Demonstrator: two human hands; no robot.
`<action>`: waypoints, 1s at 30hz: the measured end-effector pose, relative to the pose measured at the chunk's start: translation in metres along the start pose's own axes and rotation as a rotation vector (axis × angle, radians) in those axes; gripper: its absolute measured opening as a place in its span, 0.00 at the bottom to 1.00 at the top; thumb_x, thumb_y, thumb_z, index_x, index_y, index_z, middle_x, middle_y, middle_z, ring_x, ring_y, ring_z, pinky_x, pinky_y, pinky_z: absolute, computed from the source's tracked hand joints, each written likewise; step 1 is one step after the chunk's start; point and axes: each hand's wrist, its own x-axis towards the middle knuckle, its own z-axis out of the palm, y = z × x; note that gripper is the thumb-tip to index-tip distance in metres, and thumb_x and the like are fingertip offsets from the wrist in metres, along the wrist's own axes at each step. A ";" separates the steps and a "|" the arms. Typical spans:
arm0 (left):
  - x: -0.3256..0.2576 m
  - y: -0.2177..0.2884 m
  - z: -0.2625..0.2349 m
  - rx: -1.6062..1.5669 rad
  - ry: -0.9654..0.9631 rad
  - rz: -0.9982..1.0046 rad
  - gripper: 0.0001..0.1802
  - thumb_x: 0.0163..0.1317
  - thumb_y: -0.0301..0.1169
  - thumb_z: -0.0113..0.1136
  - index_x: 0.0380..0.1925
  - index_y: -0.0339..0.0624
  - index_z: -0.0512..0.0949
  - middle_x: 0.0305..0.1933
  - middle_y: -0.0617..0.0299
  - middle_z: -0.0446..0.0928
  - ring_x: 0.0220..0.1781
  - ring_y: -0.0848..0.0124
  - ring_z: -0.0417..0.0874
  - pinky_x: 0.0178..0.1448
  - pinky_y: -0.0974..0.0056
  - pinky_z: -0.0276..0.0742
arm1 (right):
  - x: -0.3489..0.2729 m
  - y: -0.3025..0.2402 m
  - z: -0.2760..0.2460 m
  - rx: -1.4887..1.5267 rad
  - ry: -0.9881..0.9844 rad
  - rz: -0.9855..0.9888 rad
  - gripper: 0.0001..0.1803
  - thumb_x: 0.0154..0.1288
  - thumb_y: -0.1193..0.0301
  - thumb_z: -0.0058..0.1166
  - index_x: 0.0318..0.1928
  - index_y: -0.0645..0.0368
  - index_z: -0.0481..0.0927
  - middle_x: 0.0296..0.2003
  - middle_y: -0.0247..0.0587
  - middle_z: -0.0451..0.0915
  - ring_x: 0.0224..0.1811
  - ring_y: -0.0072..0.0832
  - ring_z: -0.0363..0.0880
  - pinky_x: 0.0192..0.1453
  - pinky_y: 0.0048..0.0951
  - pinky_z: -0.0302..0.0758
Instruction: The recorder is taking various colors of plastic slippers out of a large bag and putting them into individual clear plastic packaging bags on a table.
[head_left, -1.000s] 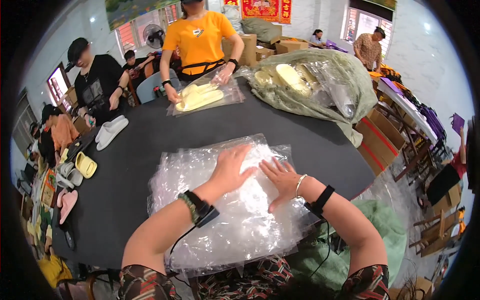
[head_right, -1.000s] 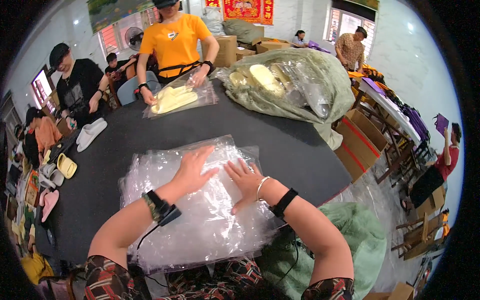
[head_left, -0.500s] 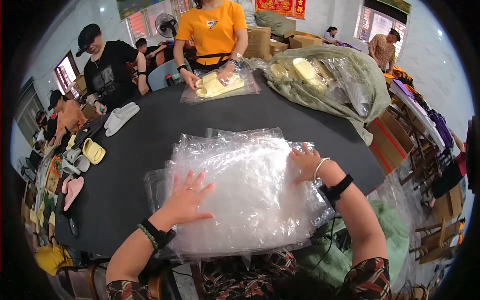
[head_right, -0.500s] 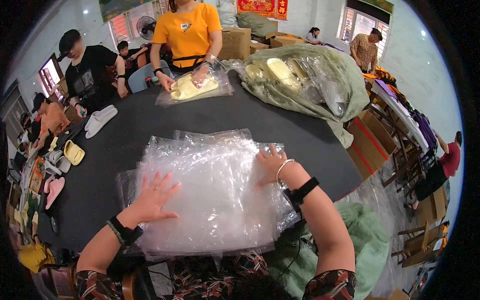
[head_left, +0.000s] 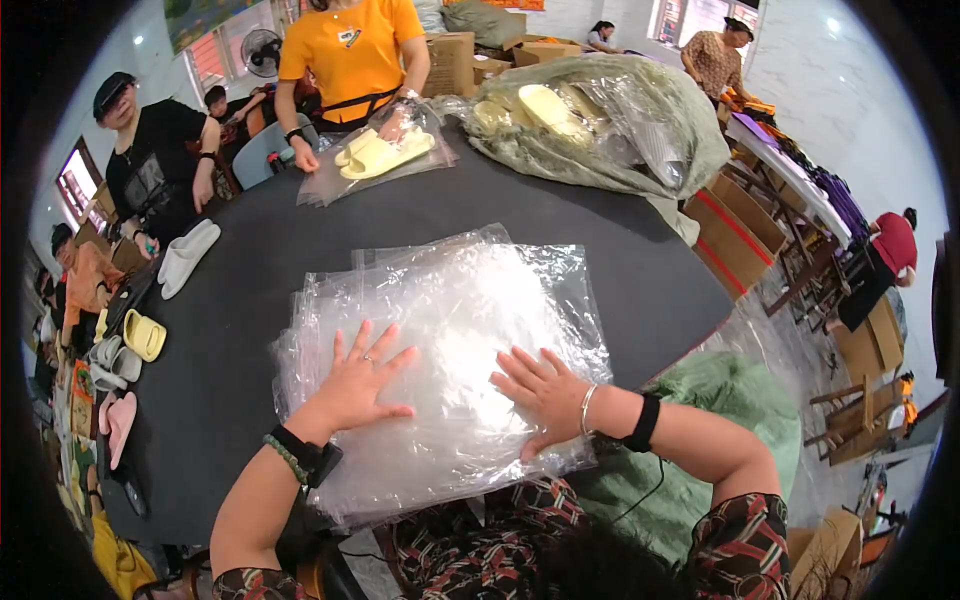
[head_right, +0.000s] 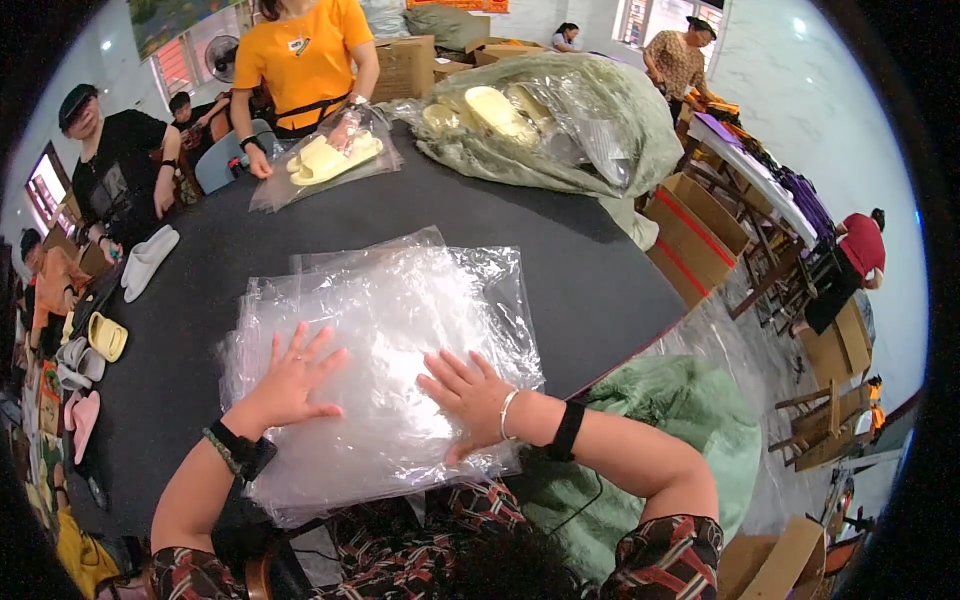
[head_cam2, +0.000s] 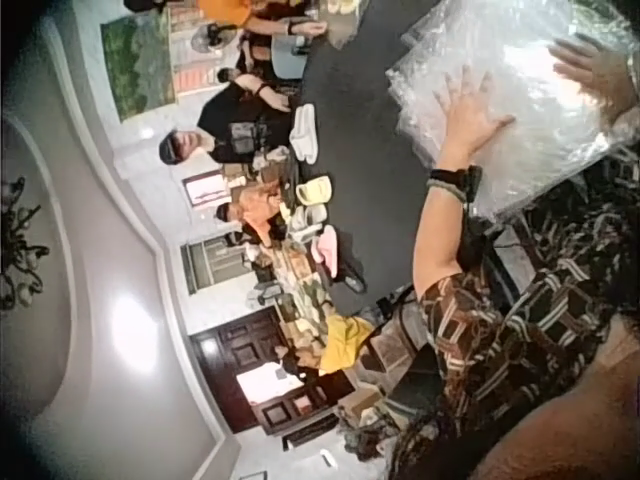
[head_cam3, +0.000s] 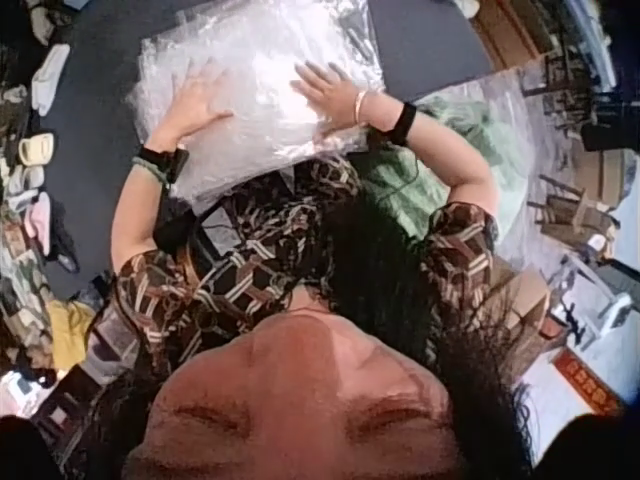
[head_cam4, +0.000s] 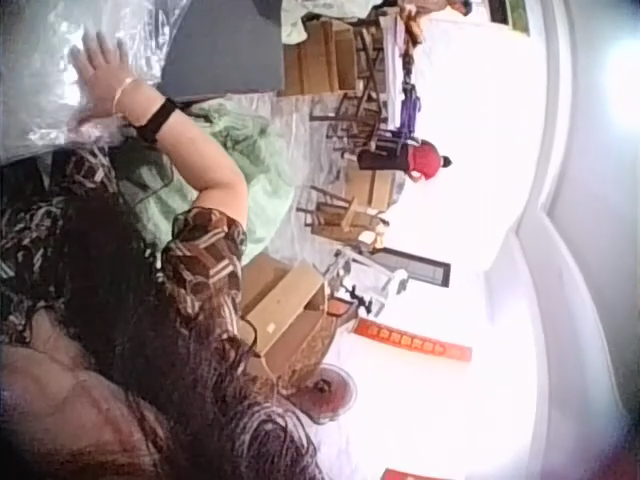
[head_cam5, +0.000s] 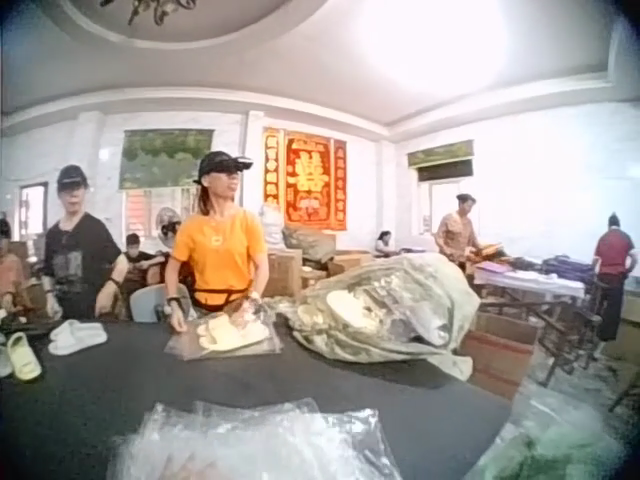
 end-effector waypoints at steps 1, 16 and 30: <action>0.006 0.001 0.005 -0.029 0.010 0.037 0.50 0.52 0.75 0.49 0.72 0.63 0.61 0.80 0.49 0.44 0.80 0.39 0.36 0.74 0.29 0.27 | -0.006 -0.001 0.006 -0.001 0.001 0.014 0.74 0.38 0.28 0.62 0.76 0.56 0.41 0.77 0.55 0.36 0.79 0.52 0.32 0.77 0.61 0.39; 0.018 0.015 -0.002 0.047 0.010 0.215 0.43 0.60 0.54 0.60 0.70 0.46 0.62 0.74 0.41 0.56 0.78 0.42 0.47 0.75 0.35 0.36 | 0.023 0.031 0.016 0.109 0.170 -0.103 0.83 0.28 0.27 0.68 0.76 0.59 0.38 0.76 0.62 0.33 0.79 0.55 0.26 0.77 0.62 0.33; -0.054 0.131 0.011 0.065 -0.135 0.036 0.43 0.60 0.55 0.57 0.71 0.44 0.61 0.75 0.39 0.54 0.75 0.33 0.47 0.71 0.27 0.37 | 0.035 0.038 0.031 0.202 0.111 -0.090 0.84 0.25 0.32 0.72 0.76 0.58 0.37 0.76 0.60 0.31 0.79 0.52 0.22 0.79 0.58 0.30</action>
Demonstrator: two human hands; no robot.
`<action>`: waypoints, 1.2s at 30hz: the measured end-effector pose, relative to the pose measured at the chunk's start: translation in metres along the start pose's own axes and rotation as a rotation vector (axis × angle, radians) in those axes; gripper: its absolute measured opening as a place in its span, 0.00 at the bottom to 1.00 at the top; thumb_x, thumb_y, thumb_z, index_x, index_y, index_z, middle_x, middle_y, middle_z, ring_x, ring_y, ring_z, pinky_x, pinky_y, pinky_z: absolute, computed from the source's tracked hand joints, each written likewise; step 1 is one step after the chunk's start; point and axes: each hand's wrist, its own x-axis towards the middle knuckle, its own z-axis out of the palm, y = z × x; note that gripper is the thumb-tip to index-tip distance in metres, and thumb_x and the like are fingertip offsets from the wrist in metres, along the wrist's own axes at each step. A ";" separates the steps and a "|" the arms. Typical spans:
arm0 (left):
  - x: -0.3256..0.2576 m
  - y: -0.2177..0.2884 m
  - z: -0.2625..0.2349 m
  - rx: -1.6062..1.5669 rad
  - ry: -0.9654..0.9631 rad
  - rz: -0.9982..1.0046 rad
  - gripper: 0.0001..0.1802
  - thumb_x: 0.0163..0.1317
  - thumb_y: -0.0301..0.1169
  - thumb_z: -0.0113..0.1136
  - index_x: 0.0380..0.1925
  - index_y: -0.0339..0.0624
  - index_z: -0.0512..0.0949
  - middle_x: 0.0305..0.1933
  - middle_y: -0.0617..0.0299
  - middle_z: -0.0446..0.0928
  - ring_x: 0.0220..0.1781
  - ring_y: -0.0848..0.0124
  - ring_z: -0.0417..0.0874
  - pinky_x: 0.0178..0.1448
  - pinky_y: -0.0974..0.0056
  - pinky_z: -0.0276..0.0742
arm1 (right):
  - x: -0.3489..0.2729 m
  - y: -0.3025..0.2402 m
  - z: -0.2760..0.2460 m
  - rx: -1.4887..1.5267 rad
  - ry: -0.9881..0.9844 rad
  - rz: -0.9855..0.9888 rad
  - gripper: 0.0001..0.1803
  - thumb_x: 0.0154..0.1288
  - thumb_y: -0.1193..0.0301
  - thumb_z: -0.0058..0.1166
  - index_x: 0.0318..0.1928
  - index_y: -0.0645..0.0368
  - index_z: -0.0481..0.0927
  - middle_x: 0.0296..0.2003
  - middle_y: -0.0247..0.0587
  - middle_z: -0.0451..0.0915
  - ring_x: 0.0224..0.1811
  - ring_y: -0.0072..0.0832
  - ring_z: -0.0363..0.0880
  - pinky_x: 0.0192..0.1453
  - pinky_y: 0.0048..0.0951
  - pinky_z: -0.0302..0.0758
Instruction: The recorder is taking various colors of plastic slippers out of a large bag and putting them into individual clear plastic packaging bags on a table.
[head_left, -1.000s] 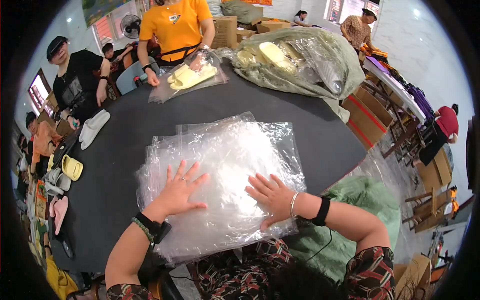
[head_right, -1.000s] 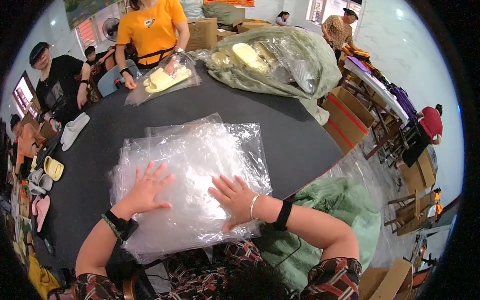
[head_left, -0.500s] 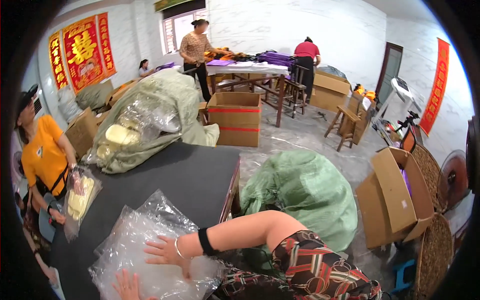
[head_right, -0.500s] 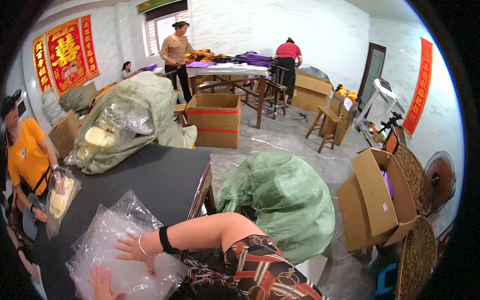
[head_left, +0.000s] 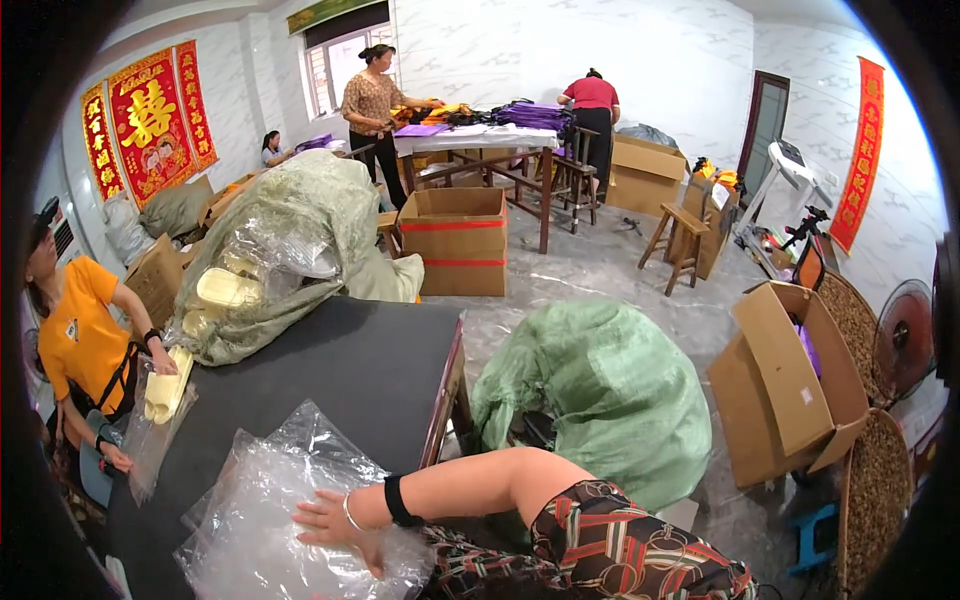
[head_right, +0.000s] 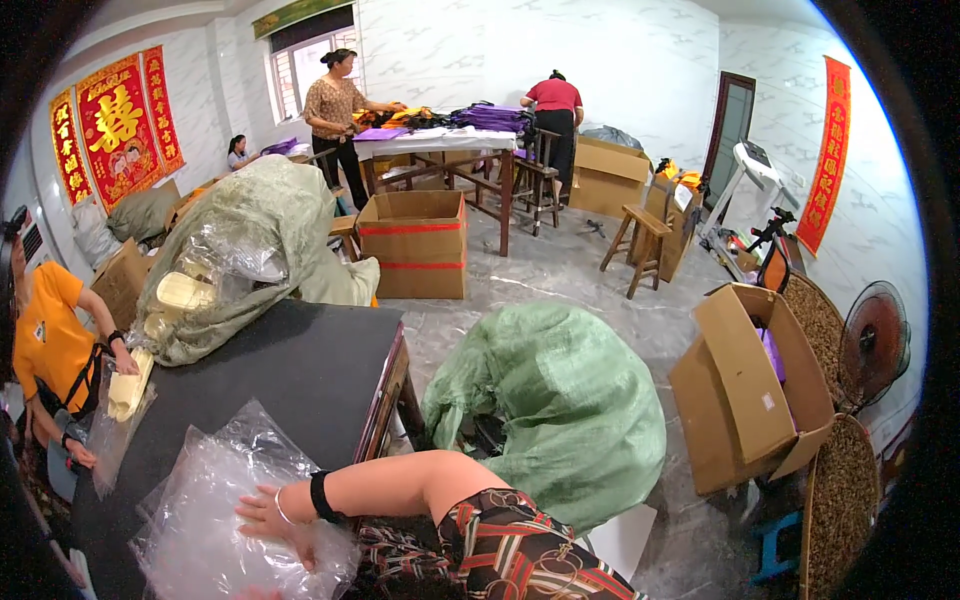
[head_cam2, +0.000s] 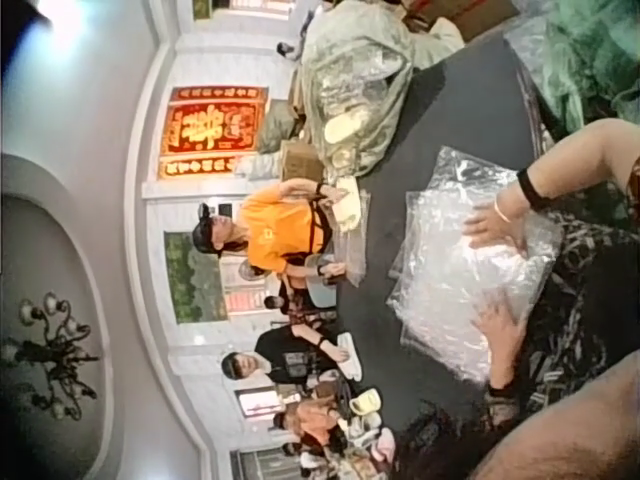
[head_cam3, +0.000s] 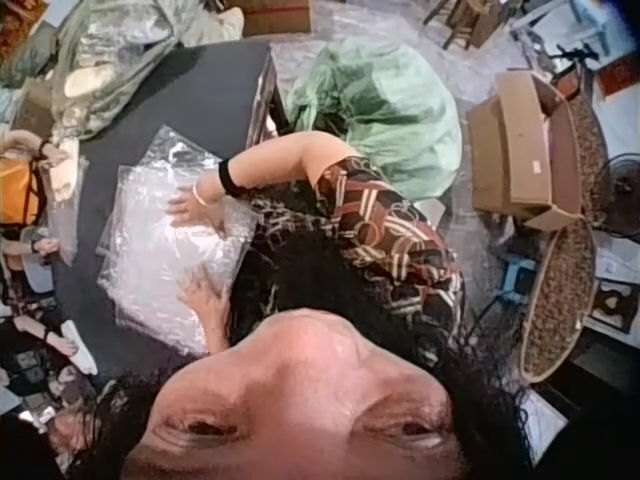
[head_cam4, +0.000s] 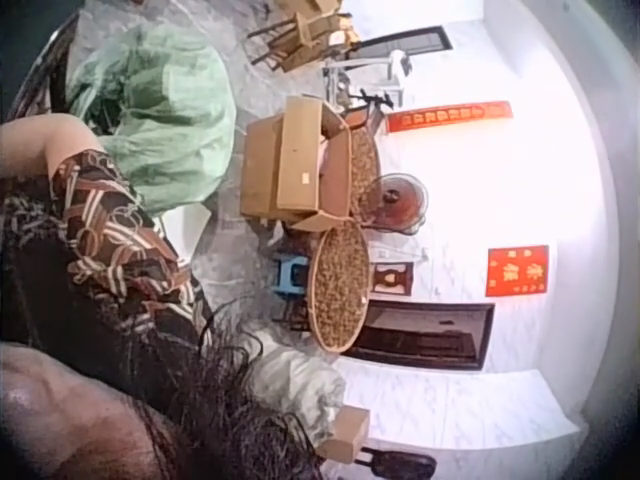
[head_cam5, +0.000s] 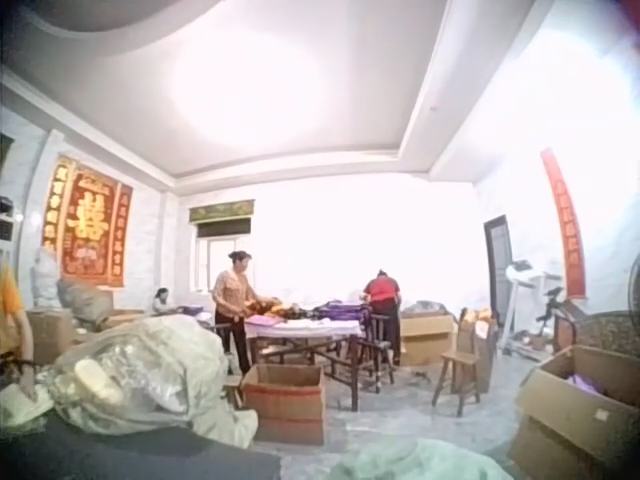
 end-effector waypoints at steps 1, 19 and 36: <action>0.002 0.006 0.009 -0.048 0.027 -0.022 0.44 0.60 0.55 0.58 0.71 0.44 0.61 0.75 0.39 0.54 0.75 0.33 0.47 0.71 0.27 0.38 | -0.002 -0.002 -0.005 -0.020 0.015 -0.024 0.84 0.25 0.32 0.72 0.76 0.59 0.37 0.76 0.61 0.30 0.79 0.53 0.22 0.78 0.59 0.30; -0.004 0.014 0.012 -0.022 0.237 -0.011 0.45 0.57 0.59 0.62 0.70 0.50 0.64 0.74 0.39 0.57 0.76 0.35 0.50 0.68 0.22 0.40 | -0.382 0.110 -0.106 -0.676 1.098 0.822 0.29 0.65 0.77 0.56 0.66 0.56 0.65 0.49 0.42 0.80 0.46 0.33 0.81 0.50 0.36 0.81; -0.001 0.051 -0.025 -0.026 0.066 -0.173 0.51 0.50 0.70 0.60 0.71 0.58 0.63 0.78 0.49 0.50 0.80 0.41 0.41 0.69 0.22 0.26 | -0.345 0.146 0.231 0.833 0.574 1.176 0.22 0.66 0.63 0.51 0.56 0.63 0.76 0.50 0.51 0.81 0.52 0.47 0.78 0.55 0.42 0.72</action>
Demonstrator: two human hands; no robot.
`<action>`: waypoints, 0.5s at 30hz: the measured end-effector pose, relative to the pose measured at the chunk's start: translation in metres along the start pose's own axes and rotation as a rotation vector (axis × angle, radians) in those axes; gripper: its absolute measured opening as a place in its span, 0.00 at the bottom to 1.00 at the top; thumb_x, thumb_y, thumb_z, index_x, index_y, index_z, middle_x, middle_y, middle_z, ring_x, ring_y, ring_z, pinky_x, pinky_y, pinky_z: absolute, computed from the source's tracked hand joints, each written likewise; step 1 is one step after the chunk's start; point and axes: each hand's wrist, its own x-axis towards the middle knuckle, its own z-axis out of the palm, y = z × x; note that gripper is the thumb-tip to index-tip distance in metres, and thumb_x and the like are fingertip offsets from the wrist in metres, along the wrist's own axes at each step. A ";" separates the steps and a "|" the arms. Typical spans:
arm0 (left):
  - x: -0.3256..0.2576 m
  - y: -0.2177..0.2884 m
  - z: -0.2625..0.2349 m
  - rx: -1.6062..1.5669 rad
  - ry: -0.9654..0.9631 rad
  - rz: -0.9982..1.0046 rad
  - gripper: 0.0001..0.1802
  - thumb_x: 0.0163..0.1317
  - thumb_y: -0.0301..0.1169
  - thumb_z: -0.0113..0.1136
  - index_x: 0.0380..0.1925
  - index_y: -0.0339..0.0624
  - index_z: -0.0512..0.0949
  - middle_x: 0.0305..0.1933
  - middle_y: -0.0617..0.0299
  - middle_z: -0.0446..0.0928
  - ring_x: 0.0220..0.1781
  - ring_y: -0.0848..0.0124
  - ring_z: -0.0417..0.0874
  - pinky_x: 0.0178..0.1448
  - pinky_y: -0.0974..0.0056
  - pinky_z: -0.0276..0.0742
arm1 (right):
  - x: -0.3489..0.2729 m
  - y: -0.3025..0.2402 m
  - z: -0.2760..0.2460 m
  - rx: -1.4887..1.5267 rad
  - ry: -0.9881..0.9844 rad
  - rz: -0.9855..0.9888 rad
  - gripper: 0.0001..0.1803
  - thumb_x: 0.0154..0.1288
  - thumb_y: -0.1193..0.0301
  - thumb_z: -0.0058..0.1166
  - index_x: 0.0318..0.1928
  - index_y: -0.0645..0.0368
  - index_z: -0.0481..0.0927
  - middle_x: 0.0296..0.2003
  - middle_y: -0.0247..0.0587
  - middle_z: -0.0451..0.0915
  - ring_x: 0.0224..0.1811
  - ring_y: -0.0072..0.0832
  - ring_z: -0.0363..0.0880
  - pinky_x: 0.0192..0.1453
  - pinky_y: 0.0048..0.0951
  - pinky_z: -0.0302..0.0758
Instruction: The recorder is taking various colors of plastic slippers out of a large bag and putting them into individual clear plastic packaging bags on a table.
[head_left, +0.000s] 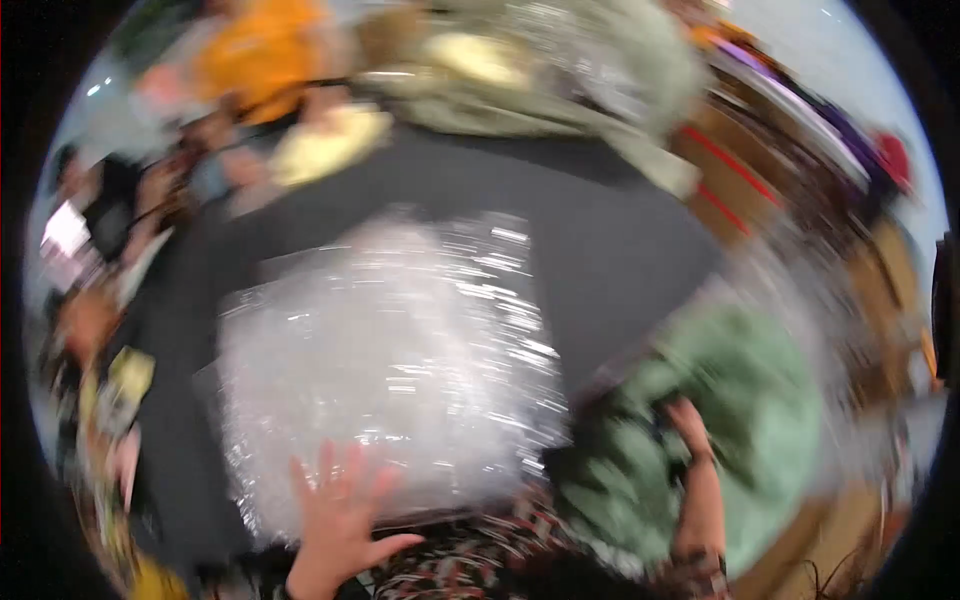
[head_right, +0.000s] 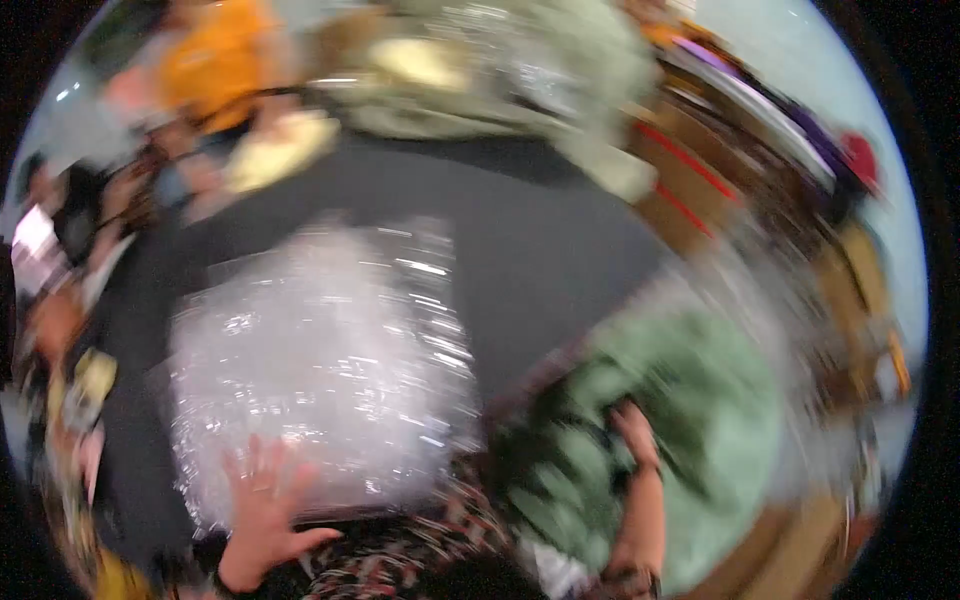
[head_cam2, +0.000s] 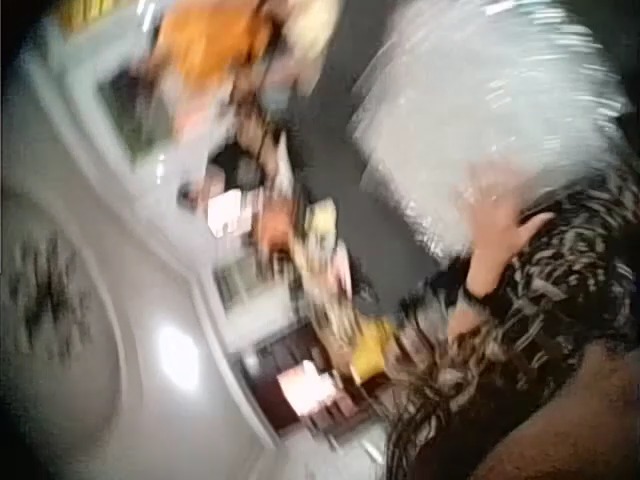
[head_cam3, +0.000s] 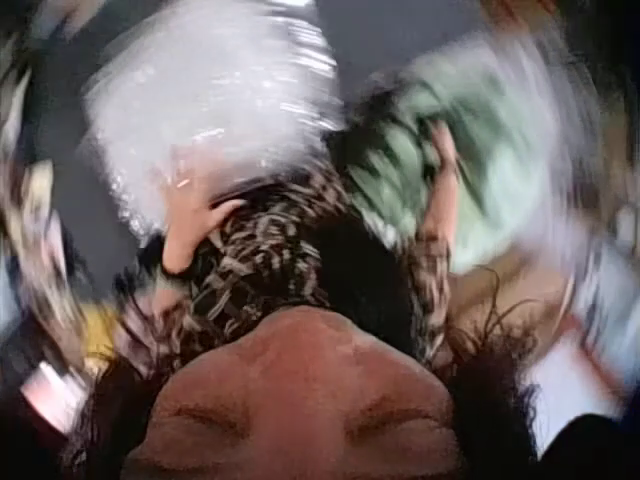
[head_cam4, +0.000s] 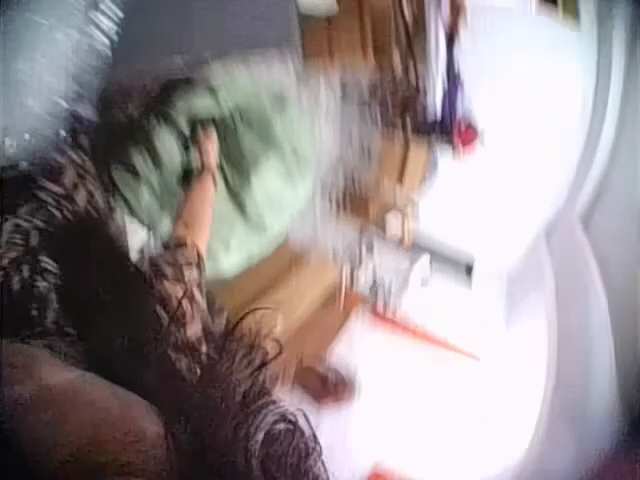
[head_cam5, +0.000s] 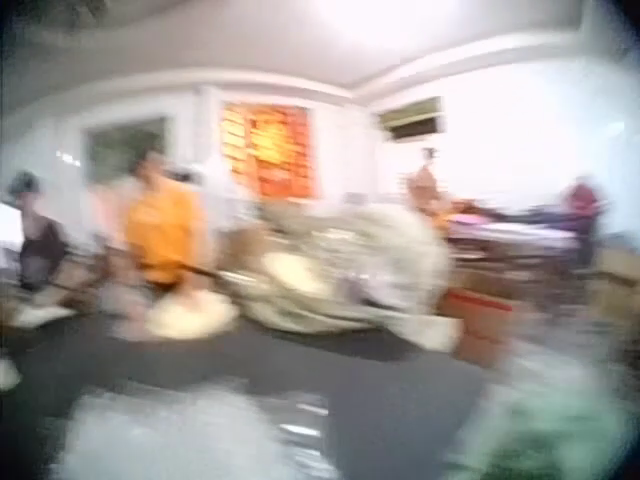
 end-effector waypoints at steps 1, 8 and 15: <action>0.015 0.006 0.002 -0.157 -0.051 0.019 0.48 0.52 0.68 0.61 0.70 0.60 0.65 0.78 0.51 0.50 0.80 0.42 0.43 0.69 0.20 0.29 | 0.008 0.091 -0.017 -0.190 0.065 0.185 0.23 0.69 0.65 0.50 0.60 0.64 0.72 0.56 0.50 0.78 0.58 0.41 0.75 0.59 0.39 0.70; 0.003 0.001 0.019 -0.088 0.066 -0.055 0.48 0.58 0.67 0.51 0.75 0.63 0.52 0.80 0.51 0.44 0.80 0.43 0.41 0.71 0.23 0.35 | 0.213 0.036 0.167 0.040 -0.276 -0.484 0.25 0.71 0.63 0.51 0.62 0.64 0.69 0.59 0.48 0.74 0.61 0.37 0.73 0.65 0.37 0.69; -0.004 0.004 0.014 -0.166 0.126 -0.035 0.51 0.55 0.61 0.60 0.75 0.59 0.51 0.80 0.49 0.43 0.80 0.43 0.40 0.72 0.25 0.34 | 0.258 -0.067 0.204 0.191 -0.379 -0.728 0.25 0.71 0.64 0.51 0.63 0.64 0.69 0.60 0.47 0.74 0.62 0.36 0.72 0.66 0.36 0.68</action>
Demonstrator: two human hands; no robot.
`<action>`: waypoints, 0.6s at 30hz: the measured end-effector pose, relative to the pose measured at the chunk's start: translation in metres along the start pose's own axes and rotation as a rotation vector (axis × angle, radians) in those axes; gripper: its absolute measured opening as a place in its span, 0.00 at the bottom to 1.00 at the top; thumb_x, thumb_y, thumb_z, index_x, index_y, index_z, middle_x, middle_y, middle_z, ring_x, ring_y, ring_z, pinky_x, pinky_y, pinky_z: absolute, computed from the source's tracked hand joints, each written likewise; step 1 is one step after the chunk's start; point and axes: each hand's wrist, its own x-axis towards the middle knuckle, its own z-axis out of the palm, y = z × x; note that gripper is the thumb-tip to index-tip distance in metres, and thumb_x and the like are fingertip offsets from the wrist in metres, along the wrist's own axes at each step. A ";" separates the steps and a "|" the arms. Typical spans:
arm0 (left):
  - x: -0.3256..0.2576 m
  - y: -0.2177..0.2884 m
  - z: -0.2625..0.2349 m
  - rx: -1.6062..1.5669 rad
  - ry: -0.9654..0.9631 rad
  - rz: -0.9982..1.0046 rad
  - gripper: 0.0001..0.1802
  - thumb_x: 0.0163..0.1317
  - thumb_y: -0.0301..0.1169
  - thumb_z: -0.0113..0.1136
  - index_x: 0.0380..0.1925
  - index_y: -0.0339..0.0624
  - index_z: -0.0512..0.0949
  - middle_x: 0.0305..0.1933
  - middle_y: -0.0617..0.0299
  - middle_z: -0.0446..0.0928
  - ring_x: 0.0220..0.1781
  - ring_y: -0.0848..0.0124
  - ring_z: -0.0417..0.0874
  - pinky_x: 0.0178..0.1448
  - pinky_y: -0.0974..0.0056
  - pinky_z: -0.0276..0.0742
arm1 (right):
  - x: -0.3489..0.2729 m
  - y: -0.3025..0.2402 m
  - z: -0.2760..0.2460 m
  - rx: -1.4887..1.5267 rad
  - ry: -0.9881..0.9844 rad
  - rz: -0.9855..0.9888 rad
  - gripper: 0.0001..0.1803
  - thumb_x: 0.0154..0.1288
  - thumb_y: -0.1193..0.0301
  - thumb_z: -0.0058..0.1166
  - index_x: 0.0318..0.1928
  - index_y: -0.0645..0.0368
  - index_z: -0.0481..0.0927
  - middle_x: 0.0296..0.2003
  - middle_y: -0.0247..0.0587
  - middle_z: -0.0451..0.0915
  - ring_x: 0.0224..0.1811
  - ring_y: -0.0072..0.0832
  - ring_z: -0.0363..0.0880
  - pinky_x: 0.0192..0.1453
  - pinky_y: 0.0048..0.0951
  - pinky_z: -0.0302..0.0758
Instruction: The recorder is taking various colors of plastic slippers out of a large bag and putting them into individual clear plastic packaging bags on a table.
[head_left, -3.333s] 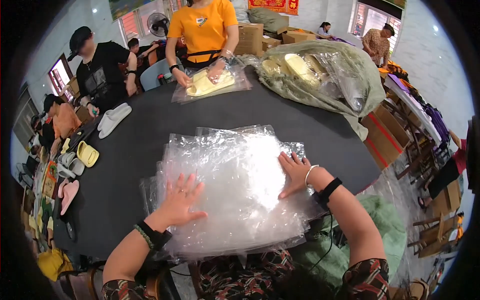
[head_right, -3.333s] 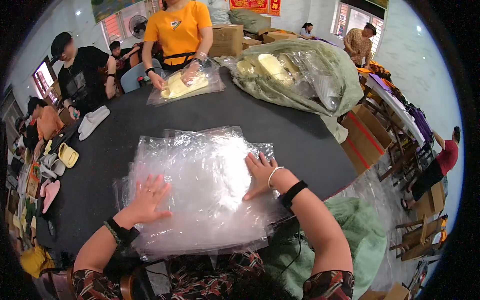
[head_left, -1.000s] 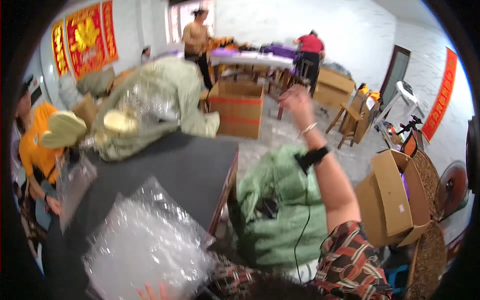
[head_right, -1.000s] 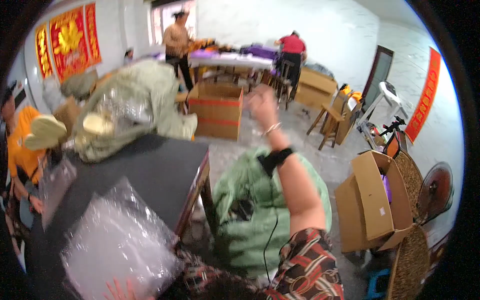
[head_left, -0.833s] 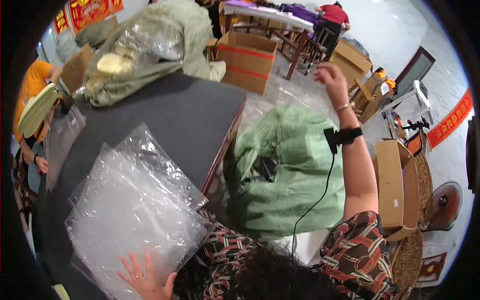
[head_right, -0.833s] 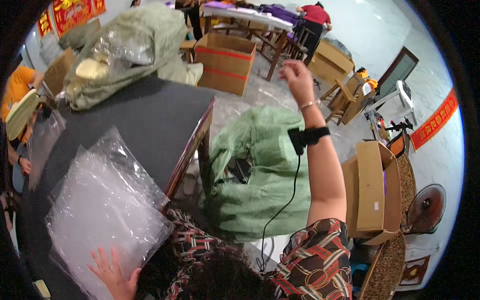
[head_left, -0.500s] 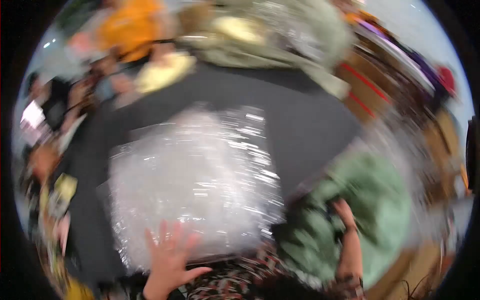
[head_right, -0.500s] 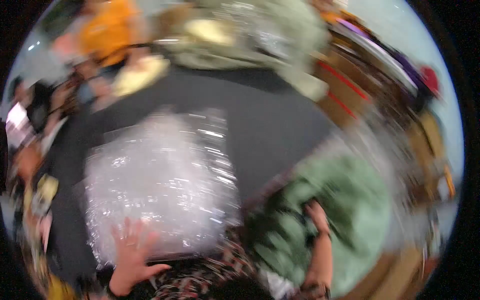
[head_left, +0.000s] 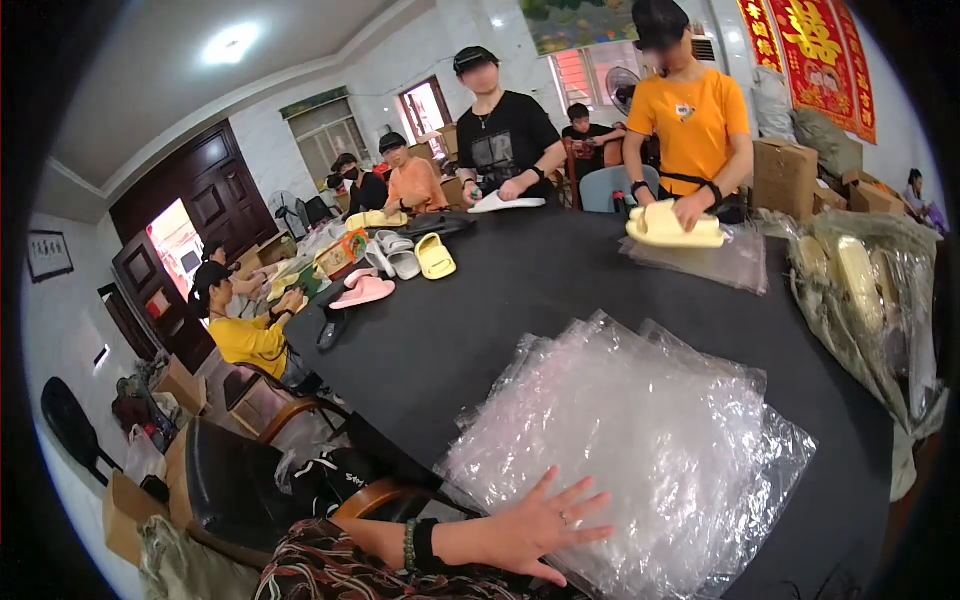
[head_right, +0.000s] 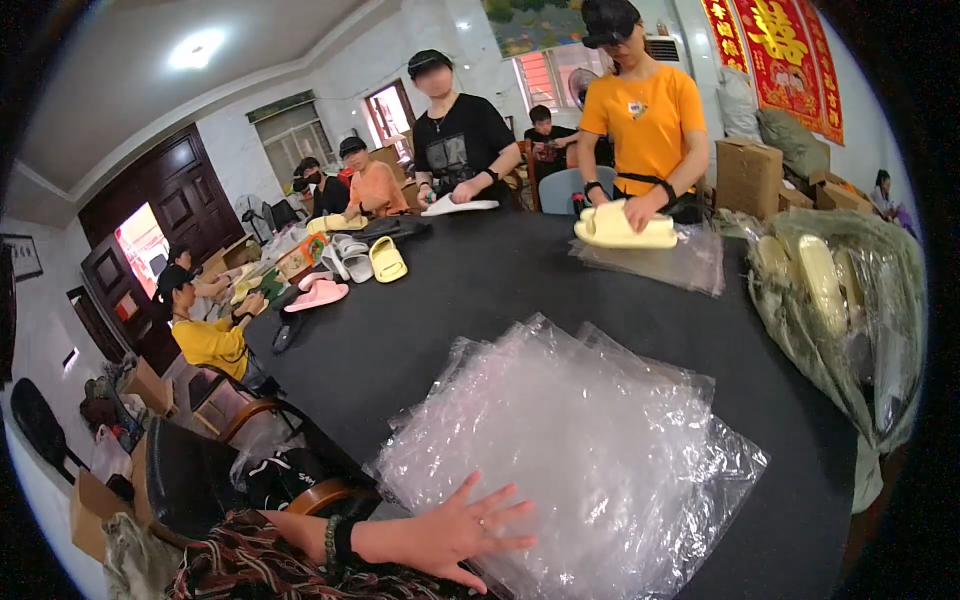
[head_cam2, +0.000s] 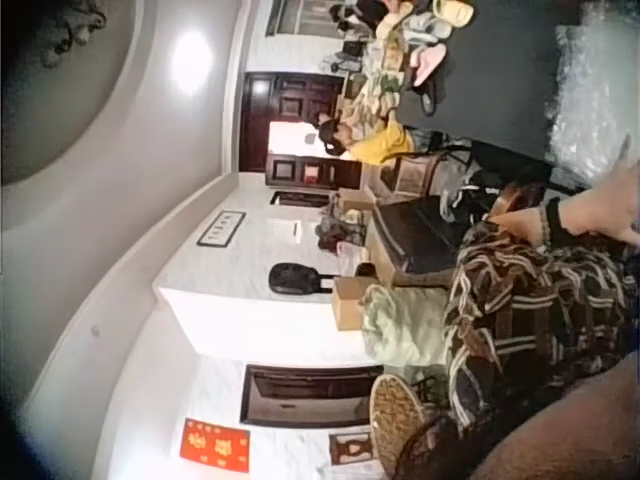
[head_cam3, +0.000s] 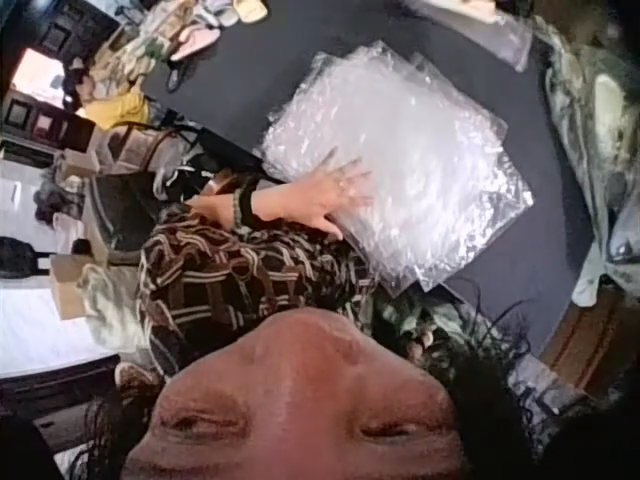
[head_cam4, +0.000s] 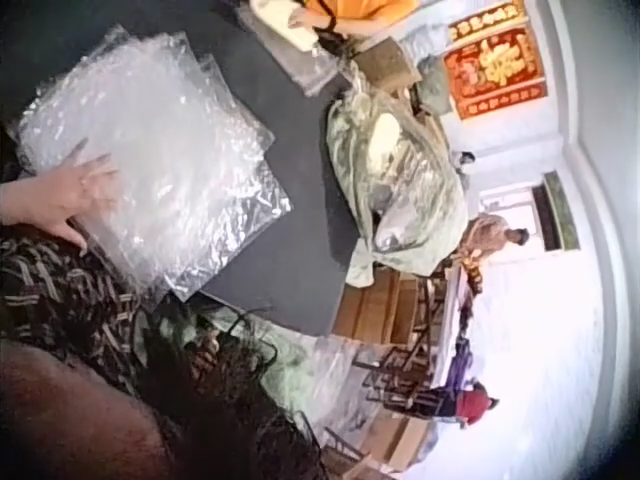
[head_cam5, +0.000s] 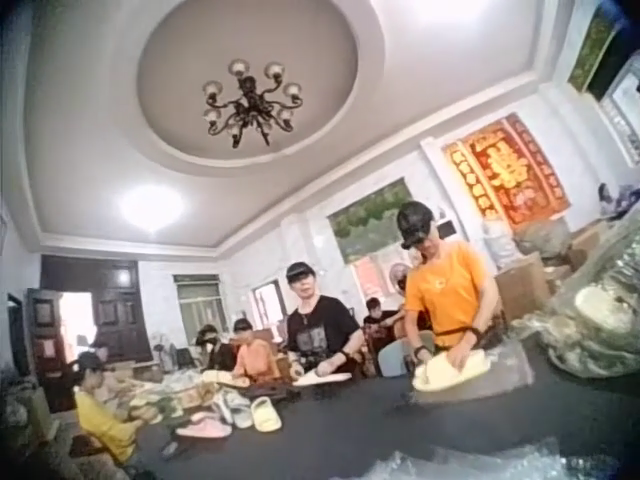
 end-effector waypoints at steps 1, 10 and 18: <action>0.001 0.000 0.000 -0.017 0.000 0.014 0.52 0.55 0.61 0.61 0.75 0.57 0.52 0.79 0.48 0.43 0.80 0.43 0.40 0.73 0.26 0.34 | 0.009 -0.009 -0.003 0.010 0.000 -0.028 0.25 0.70 0.64 0.51 0.63 0.64 0.69 0.60 0.47 0.74 0.62 0.36 0.72 0.66 0.36 0.68; -0.017 0.000 0.005 -0.168 0.039 0.091 0.51 0.49 0.65 0.63 0.72 0.61 0.60 0.78 0.46 0.47 0.79 0.40 0.42 0.71 0.24 0.37 | 0.100 -0.148 0.002 0.121 0.000 -0.319 0.25 0.70 0.65 0.51 0.64 0.63 0.68 0.60 0.47 0.73 0.62 0.35 0.72 0.67 0.35 0.67; -0.051 -0.014 -0.012 -0.159 0.204 0.201 0.50 0.53 0.67 0.58 0.72 0.54 0.60 0.78 0.46 0.47 0.80 0.41 0.40 0.72 0.25 0.30 | 0.107 -0.364 0.005 0.129 -0.070 -0.485 0.25 0.70 0.66 0.50 0.64 0.63 0.68 0.61 0.46 0.73 0.63 0.34 0.71 0.68 0.34 0.67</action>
